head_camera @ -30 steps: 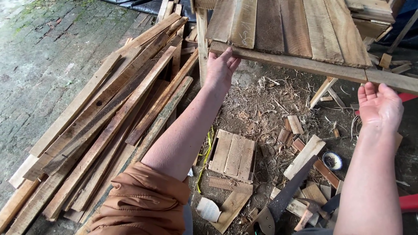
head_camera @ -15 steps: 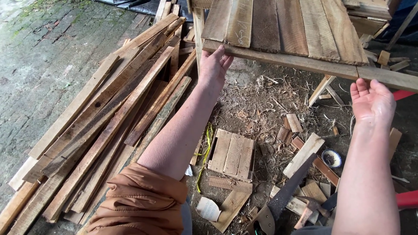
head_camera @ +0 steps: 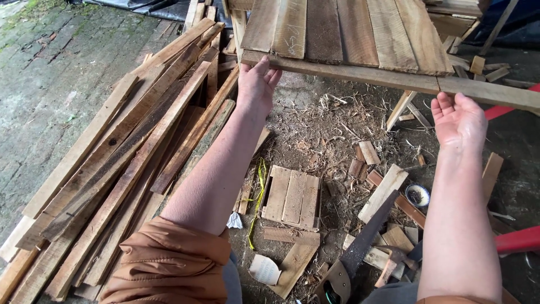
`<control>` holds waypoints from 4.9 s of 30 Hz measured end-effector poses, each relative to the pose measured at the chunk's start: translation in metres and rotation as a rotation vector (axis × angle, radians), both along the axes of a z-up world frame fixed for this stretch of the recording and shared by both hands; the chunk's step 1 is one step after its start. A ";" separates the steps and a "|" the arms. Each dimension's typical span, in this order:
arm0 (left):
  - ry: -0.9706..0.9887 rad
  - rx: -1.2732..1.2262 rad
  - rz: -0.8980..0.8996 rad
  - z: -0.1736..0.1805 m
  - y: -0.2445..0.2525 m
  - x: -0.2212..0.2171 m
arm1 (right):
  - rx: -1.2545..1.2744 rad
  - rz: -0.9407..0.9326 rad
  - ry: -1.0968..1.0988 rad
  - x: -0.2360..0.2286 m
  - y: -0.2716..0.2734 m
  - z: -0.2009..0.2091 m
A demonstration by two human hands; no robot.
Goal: The person measures a wooden plank with a tape measure, marks it, and cuts it with a hand saw. They then place the cut piece onto a wooden structure and pick up another plank to measure and cut.
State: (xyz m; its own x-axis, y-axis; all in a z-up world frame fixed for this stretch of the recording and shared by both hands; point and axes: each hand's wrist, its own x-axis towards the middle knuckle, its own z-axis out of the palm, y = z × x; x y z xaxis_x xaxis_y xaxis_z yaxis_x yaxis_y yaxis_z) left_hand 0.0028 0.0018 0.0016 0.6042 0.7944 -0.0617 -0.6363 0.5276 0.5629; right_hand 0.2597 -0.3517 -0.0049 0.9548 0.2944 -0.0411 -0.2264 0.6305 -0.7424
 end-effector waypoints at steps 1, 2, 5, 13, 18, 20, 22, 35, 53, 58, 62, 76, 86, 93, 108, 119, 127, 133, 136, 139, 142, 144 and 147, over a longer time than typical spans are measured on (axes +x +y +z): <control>0.000 0.000 -0.001 -0.001 0.001 0.000 | 0.000 -0.001 0.000 -0.002 0.001 0.002; -0.019 0.002 -0.006 -0.003 0.002 0.000 | 0.009 -0.002 0.000 -0.005 0.001 0.004; -0.038 0.002 -0.011 -0.004 0.003 0.001 | 0.017 0.005 0.003 -0.003 0.000 0.003; -0.020 -0.007 -0.003 -0.005 0.005 0.002 | 0.008 -0.019 0.018 -0.012 0.002 0.012; -0.030 -0.003 -0.005 -0.006 0.004 0.002 | 0.014 -0.034 0.018 -0.017 0.003 0.014; -0.027 -0.004 -0.007 -0.007 0.005 0.003 | 0.013 -0.037 0.011 -0.018 0.003 0.016; -0.023 -0.004 -0.008 -0.009 0.006 0.004 | 0.013 -0.040 0.004 -0.021 0.004 0.018; -0.042 -0.043 -0.007 -0.010 0.003 0.006 | 0.020 -0.047 -0.019 -0.011 -0.001 0.011; -0.032 -0.078 -0.013 -0.004 -0.003 0.005 | 0.017 -0.041 -0.055 0.002 -0.006 0.004; -0.036 -0.102 -0.023 0.000 -0.009 0.004 | 0.027 -0.084 -0.037 0.000 -0.008 0.004; -0.036 -0.117 -0.017 0.005 -0.009 0.003 | 0.019 -0.075 -0.016 -0.004 -0.005 0.008; 0.179 -0.167 0.133 -0.083 0.035 0.019 | -0.154 0.197 0.059 -0.056 0.084 -0.025; 0.223 -0.136 0.319 -0.092 0.111 -0.054 | -0.239 0.081 0.021 0.014 0.021 -0.058; 0.104 -0.207 0.312 -0.095 0.132 -0.071 | -0.220 0.186 -0.020 -0.056 0.078 -0.022; -0.125 -0.034 0.177 -0.071 0.162 -0.081 | -0.191 0.225 -0.016 -0.061 0.101 -0.008; -0.152 -0.105 0.183 -0.008 0.099 -0.093 | -0.134 0.222 -0.046 -0.084 0.103 0.013; -0.181 -0.089 0.161 -0.008 0.100 -0.086 | -0.119 0.221 -0.093 -0.082 0.099 0.012; -0.177 -0.094 0.175 -0.009 0.098 -0.088 | -0.145 0.190 -0.091 -0.091 0.100 0.017; -0.177 -0.093 0.177 -0.007 0.098 -0.087 | -0.138 0.190 -0.083 -0.089 0.100 0.017; -0.177 -0.098 0.175 -0.007 0.100 -0.086 | -0.142 0.175 -0.077 -0.097 0.101 0.022; -0.175 -0.106 0.166 -0.007 0.103 -0.085 | -0.156 0.176 -0.089 -0.105 0.102 0.026; -0.176 -0.109 0.159 -0.008 0.105 -0.085 | -0.161 0.172 -0.093 -0.111 0.104 0.030; -0.176 -0.112 0.146 -0.011 0.106 -0.091 | -0.176 0.232 -0.046 -0.065 0.109 -0.003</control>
